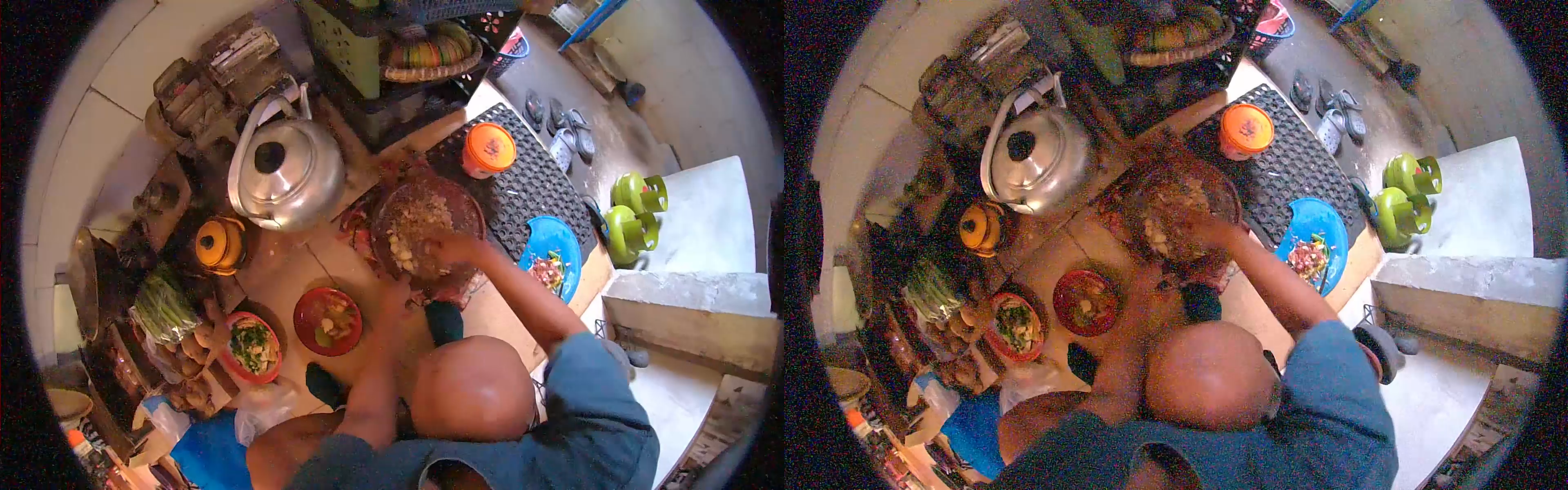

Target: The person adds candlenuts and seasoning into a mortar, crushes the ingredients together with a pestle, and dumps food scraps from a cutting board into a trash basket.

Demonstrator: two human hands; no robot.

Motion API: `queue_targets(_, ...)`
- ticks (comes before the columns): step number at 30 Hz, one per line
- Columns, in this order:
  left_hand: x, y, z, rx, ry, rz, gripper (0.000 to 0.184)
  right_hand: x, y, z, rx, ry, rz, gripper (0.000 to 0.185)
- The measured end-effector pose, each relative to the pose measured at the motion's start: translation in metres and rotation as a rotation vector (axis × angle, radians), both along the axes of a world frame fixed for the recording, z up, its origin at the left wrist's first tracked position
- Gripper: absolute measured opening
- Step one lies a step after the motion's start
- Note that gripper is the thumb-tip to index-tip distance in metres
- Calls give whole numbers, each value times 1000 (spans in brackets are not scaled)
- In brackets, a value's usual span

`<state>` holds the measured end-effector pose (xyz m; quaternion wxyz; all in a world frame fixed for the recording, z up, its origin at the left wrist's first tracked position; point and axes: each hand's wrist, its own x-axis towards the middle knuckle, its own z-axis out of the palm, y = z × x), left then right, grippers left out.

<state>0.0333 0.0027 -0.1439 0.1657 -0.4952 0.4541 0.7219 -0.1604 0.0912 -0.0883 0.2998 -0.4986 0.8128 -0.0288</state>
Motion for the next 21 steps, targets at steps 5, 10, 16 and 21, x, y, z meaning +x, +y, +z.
queue_targets(5,7,9,4,-16,78,53,42,51,6,44,76,34,-273,51)
queue_targets(10,4,2,-19,-72,60,13,46,-74,-27,-2,-69,-147,-18,53)
queue_targets(16,-4,16,-76,-615,237,35,51,70,6,9,-446,639,-254,47)
queue_targets(21,7,14,-41,-41,57,17,42,-57,-32,-5,15,-674,-588,47)
